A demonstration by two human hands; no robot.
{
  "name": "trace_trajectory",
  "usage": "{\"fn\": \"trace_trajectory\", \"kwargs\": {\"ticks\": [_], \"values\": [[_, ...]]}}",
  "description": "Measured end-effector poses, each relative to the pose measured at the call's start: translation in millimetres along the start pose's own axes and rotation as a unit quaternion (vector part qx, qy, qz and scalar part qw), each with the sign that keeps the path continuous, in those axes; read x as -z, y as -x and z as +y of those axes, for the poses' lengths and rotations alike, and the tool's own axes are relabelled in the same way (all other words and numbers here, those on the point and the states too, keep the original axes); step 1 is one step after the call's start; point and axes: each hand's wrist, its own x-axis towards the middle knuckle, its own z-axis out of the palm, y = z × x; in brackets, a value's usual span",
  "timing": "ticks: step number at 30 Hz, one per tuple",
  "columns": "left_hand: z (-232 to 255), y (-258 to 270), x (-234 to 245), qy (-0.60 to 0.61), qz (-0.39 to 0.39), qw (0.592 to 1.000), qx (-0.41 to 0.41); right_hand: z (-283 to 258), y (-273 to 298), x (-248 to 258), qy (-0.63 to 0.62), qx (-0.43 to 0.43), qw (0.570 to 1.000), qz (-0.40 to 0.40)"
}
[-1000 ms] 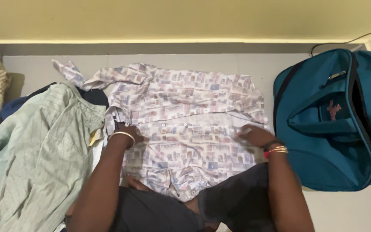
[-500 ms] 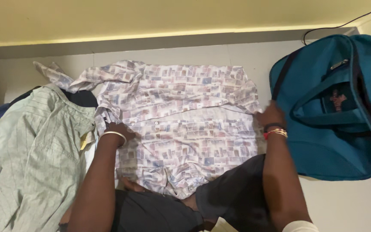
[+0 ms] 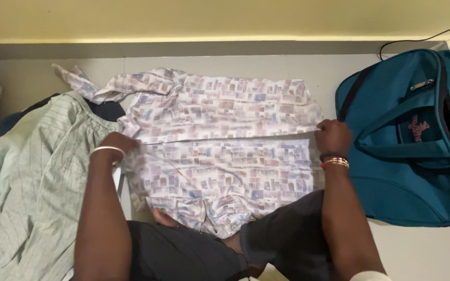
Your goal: The person folds shirts and places them into a blue duffel bag while sitting on the floor.
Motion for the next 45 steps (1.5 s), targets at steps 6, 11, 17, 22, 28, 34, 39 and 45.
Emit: {"fn": "trace_trajectory", "kwargs": {"ticks": [6,11,17,22,28,34,39,45], "values": [[13.7,20.8,12.7,0.118,-0.054,0.978,0.165,-21.7,4.7,-5.6,0.139,-0.034,0.971,-0.191],[4.1,9.0,-8.9,0.240,-0.043,0.939,0.243,-18.8,5.8,-24.8,0.177,-0.104,0.933,-0.297],[-5.9,7.5,-18.9,0.396,0.006,0.905,0.157,7.3,16.2,-78.7,0.033,-0.183,0.929,-0.319],[-13.2,15.0,-20.8,0.163,0.061,0.975,-0.137,15.9,13.7,-103.3,0.108,-0.223,0.896,-0.368],[7.4,29.7,-9.6,0.391,-0.015,0.915,0.097,52.8,-0.6,-102.3,0.105,-0.212,0.908,-0.346],[36.9,44.3,26.3,0.259,0.029,0.954,0.150,62.2,-5.7,-101.3,0.091,-0.212,0.912,-0.340],[57.9,37.4,14.6,0.147,0.065,0.965,0.209,61.6,-6.0,-101.6,0.122,-0.208,0.925,-0.293],[91.4,25.4,16.8,0.150,0.077,0.929,0.330,67.4,-14.2,-89.7,0.147,-0.191,0.912,-0.331]]}}
